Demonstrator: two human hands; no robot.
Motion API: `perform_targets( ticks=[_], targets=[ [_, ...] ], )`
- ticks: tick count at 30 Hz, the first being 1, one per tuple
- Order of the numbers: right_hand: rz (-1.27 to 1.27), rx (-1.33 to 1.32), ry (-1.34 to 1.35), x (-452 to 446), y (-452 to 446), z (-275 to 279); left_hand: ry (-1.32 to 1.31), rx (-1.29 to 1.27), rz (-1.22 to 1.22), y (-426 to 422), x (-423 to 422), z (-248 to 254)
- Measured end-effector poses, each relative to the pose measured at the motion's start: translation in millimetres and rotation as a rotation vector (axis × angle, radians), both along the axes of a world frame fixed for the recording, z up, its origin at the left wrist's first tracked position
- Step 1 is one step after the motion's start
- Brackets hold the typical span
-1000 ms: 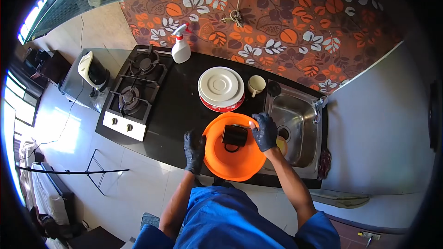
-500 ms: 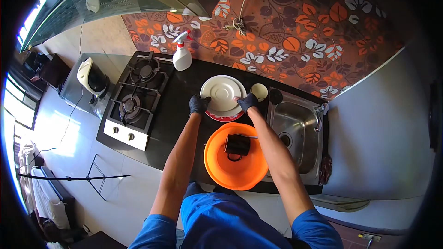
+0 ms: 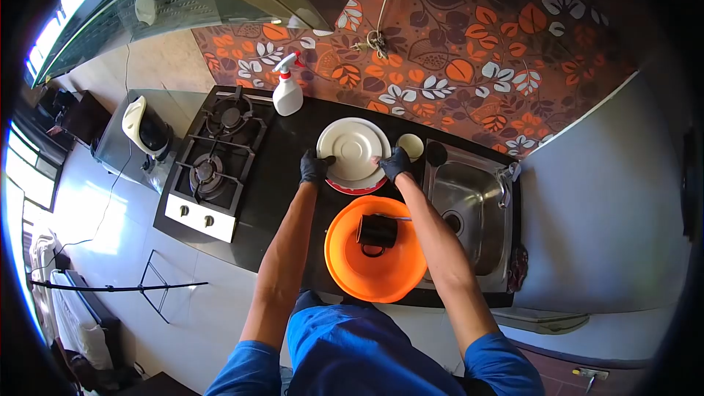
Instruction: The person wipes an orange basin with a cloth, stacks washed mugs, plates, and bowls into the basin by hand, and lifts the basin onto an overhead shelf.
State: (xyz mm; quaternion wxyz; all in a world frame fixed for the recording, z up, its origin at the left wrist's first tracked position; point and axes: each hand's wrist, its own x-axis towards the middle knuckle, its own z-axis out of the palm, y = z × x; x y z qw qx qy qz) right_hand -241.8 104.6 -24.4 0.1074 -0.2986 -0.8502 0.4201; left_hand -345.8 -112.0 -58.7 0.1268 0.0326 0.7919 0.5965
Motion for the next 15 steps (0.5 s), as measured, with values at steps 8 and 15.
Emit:
perform_targets(
  ticks=[8,15],
  targets=[
    [0.11,-0.056,0.203,45.2,-22.3,85.0,-0.194,0.544,-0.028,-2.6,27.1,55.3],
    [0.19,-0.102,0.391,101.8,-18.4,78.5,-0.27,0.675,-0.052,-7.4,98.7,89.3]
  ],
)
